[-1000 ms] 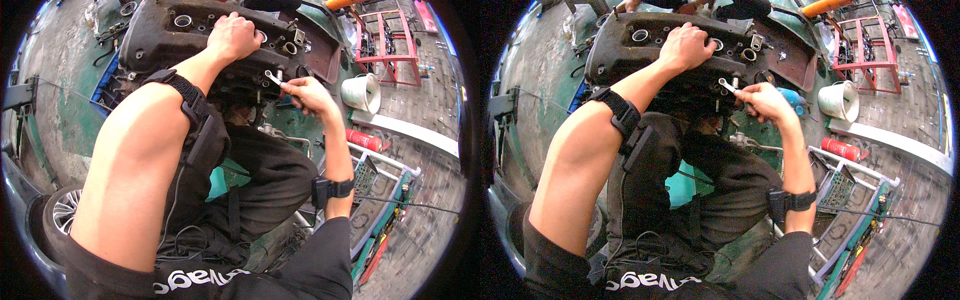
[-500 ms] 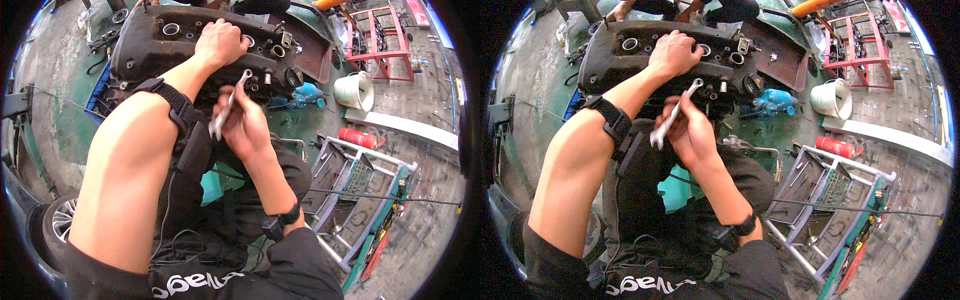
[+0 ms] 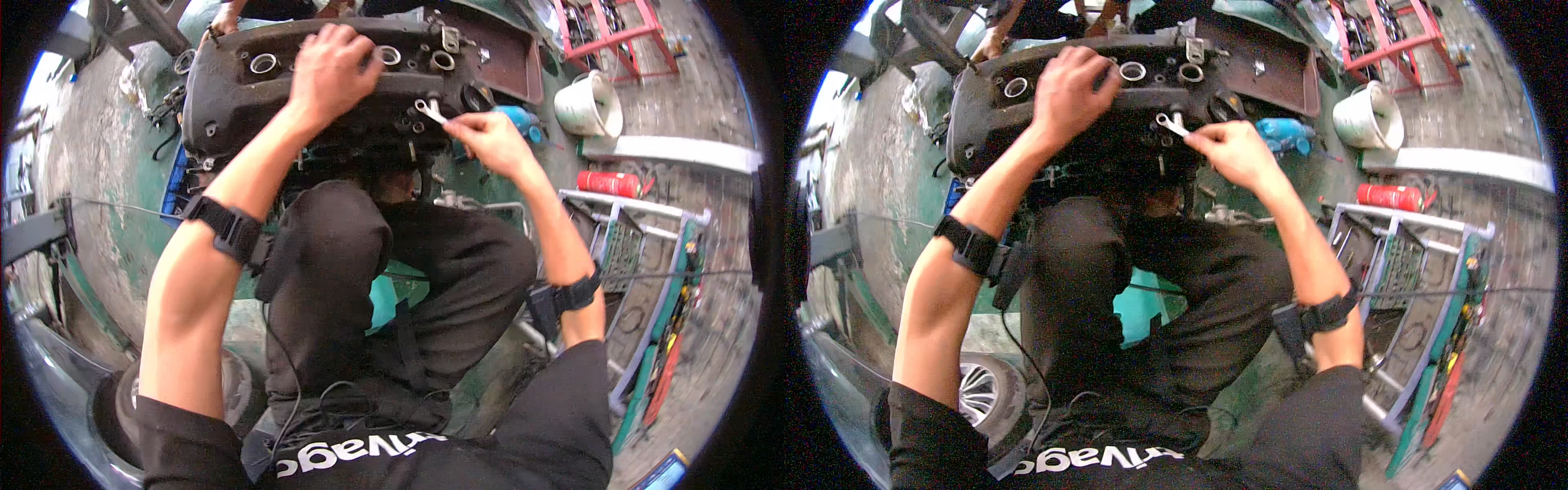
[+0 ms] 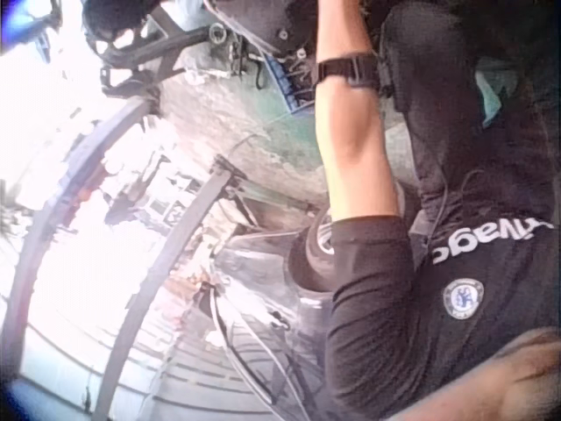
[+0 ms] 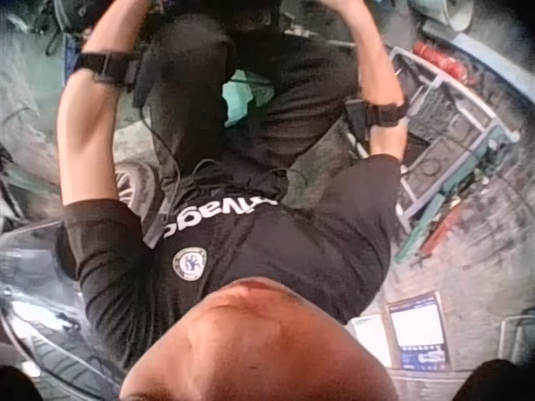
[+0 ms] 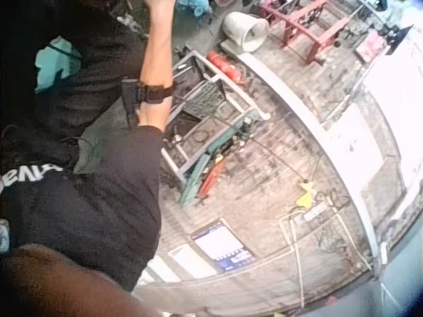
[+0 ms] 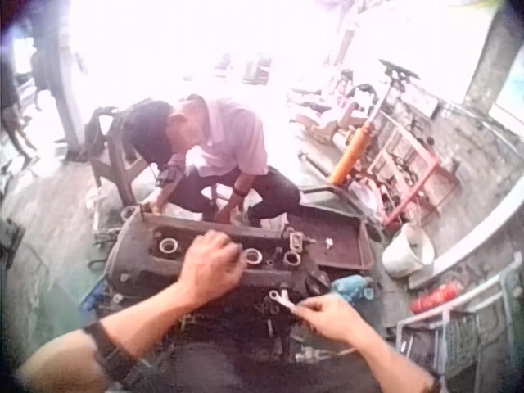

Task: The person uses a wrench to tighten bolts on a car engine block while seated on a stool. Another person is present nearby, occasionally handling parts. The camera wearer repeatedly positions the wrench and turns it to secure fasteners on the engine.

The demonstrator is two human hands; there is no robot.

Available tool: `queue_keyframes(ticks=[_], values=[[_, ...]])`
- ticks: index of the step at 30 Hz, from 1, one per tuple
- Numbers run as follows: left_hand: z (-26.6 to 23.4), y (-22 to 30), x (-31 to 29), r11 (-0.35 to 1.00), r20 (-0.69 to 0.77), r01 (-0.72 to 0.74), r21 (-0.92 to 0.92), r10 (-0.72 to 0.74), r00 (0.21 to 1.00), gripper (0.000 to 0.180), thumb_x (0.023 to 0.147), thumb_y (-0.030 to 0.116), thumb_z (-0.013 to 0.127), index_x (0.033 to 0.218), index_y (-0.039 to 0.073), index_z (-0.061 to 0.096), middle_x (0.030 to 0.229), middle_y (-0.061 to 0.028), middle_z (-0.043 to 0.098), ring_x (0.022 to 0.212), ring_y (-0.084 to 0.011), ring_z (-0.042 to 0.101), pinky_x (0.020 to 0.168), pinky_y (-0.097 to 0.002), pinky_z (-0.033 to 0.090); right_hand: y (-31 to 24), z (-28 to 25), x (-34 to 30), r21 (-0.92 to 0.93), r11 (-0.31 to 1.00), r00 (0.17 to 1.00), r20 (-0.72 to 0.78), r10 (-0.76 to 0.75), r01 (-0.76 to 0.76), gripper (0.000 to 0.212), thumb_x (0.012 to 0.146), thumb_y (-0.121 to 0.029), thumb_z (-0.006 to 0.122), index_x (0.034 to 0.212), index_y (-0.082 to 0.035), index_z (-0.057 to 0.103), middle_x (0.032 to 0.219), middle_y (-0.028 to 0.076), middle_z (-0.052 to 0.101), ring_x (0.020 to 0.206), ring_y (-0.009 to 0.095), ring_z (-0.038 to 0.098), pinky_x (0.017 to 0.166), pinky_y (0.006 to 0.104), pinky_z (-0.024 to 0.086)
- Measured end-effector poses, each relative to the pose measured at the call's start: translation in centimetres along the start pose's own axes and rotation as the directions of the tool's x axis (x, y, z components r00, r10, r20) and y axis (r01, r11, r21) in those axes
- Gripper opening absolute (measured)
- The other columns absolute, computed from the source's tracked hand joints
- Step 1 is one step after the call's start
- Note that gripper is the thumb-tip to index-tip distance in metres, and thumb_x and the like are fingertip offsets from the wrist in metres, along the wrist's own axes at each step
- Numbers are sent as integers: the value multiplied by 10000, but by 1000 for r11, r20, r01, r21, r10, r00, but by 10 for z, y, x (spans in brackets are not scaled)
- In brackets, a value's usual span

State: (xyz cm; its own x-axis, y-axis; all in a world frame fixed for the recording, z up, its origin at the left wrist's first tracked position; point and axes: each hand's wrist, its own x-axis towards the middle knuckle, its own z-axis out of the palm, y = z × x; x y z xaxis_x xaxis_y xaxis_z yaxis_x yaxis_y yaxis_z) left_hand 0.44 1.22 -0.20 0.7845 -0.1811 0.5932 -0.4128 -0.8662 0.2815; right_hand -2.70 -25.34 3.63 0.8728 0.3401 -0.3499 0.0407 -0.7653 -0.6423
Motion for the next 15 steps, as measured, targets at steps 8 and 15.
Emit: queue_keyframes(ticks=[8, 15], values=[[-84, -93, -36, 927, 43, 195, 319, -220, 975, 324, 869, 372, 597, 916, 58, 663, 1000, -112, 628, 1001, -302, 569, 883, -442, 433, -6, -14, 11, -141, 988, 993, 115, -39, 55, 389, 849, -395, 652, 1016, -48, 710, 824, 134, 706, 708, 186, 655, 702, 315, 511], [-73, -112, -65, 878, -19, 308, 367, -324, 946, 341, 857, 351, 598, 996, 43, 639, 1128, -153, 563, 1093, -336, 508, 949, -453, 378, -24, 12, -6, 191, 913, 930, 144, 338, -361, 327, 917, -363, 610, 835, -51, 665, 542, -5, 520, 408, 87, 465, 376, 242, 346]])
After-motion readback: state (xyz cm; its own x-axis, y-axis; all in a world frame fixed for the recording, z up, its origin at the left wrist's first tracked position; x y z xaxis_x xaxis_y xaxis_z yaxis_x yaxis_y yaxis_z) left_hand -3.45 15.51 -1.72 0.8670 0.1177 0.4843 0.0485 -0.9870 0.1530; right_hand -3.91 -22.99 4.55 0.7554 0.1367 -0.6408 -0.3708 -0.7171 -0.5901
